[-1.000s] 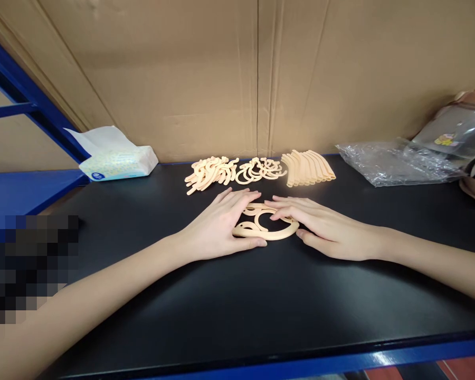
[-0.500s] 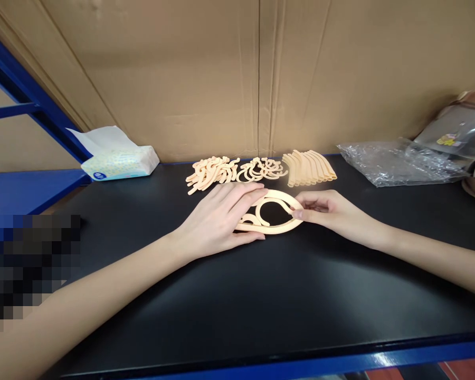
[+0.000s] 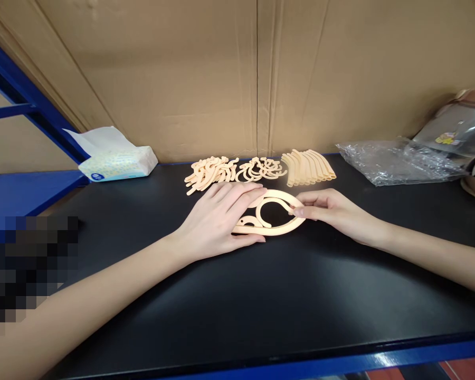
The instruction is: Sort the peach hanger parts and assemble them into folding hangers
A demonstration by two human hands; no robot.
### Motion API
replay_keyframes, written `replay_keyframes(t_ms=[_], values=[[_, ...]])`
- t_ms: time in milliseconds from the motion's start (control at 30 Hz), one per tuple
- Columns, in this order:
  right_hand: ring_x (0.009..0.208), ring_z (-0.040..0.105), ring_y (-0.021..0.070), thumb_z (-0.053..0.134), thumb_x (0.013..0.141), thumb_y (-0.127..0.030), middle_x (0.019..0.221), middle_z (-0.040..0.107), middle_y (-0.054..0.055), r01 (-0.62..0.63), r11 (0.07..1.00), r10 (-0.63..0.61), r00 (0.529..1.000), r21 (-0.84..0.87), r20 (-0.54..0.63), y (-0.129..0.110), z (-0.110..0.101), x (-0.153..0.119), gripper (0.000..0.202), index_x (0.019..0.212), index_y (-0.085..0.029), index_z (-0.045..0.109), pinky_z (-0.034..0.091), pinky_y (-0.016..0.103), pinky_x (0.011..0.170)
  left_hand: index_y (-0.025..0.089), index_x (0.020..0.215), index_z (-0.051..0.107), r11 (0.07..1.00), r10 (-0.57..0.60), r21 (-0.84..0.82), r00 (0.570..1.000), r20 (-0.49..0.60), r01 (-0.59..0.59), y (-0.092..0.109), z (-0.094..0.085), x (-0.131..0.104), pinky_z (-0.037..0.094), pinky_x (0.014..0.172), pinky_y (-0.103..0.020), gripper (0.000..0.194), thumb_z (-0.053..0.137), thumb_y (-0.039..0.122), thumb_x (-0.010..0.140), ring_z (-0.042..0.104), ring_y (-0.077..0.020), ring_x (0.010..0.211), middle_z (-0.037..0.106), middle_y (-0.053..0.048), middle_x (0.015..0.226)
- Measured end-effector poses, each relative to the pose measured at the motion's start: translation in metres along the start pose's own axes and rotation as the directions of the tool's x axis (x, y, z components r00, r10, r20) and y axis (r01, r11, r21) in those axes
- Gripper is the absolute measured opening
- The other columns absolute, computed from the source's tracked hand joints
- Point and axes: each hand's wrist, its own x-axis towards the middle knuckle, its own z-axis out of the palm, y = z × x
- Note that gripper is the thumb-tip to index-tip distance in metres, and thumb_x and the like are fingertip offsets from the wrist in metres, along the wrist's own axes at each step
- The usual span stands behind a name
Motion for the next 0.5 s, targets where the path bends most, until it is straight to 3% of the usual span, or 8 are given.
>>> replay_keyframes(t_ms=[200,333,400,500], values=[[0.081,0.052,0.0163,0.064,0.078,-0.046,0.08,0.06,0.001,0.008,1.0,-0.007,1.0,-0.023,0.018,0.001,0.0,0.001,0.029,0.079,-0.018,0.065,0.039,0.028,0.075,0.007,0.128,0.047,1.0,0.015,0.014,0.999,-0.031,-0.015,0.001,0.0,0.001,0.039,0.096,-0.039,0.064,0.06,0.051,0.083,0.054,-0.0276,0.111,0.059,-0.016,0.122],[0.07,0.049,0.0128,0.059,0.083,-0.049,0.076,0.057,0.0,0.048,0.996,-0.049,0.999,-0.074,-0.008,0.003,-0.002,0.002,0.032,0.088,-0.018,0.066,0.039,0.026,0.068,0.011,0.13,0.047,0.997,-0.072,0.0,0.996,0.059,0.072,-0.002,-0.012,0.003,0.039,0.096,-0.039,0.063,0.062,0.048,0.081,0.055,-0.0276,0.111,0.061,-0.013,0.12],[0.064,0.045,0.0114,0.055,0.086,-0.05,0.071,0.053,-0.002,0.068,0.991,-0.074,0.996,-0.119,-0.047,0.004,-0.004,0.003,0.035,0.095,-0.019,0.066,0.037,0.026,0.062,0.014,0.13,0.047,0.983,-0.18,-0.018,0.971,0.159,0.185,-0.01,-0.021,0.005,0.041,0.095,-0.039,0.066,0.063,0.051,0.078,0.055,-0.0277,0.111,0.06,-0.011,0.123],[0.061,0.045,0.0112,0.053,0.087,-0.048,0.069,0.05,-0.002,0.06,0.982,-0.074,0.995,-0.178,-0.071,0.007,-0.006,0.006,0.034,0.099,-0.018,0.065,0.036,0.026,0.059,0.019,0.132,0.047,0.935,-0.325,-0.02,0.881,0.344,0.353,-0.027,-0.036,0.004,0.044,0.094,-0.04,0.072,0.061,0.06,0.074,0.055,-0.0298,0.115,0.057,-0.01,0.13]])
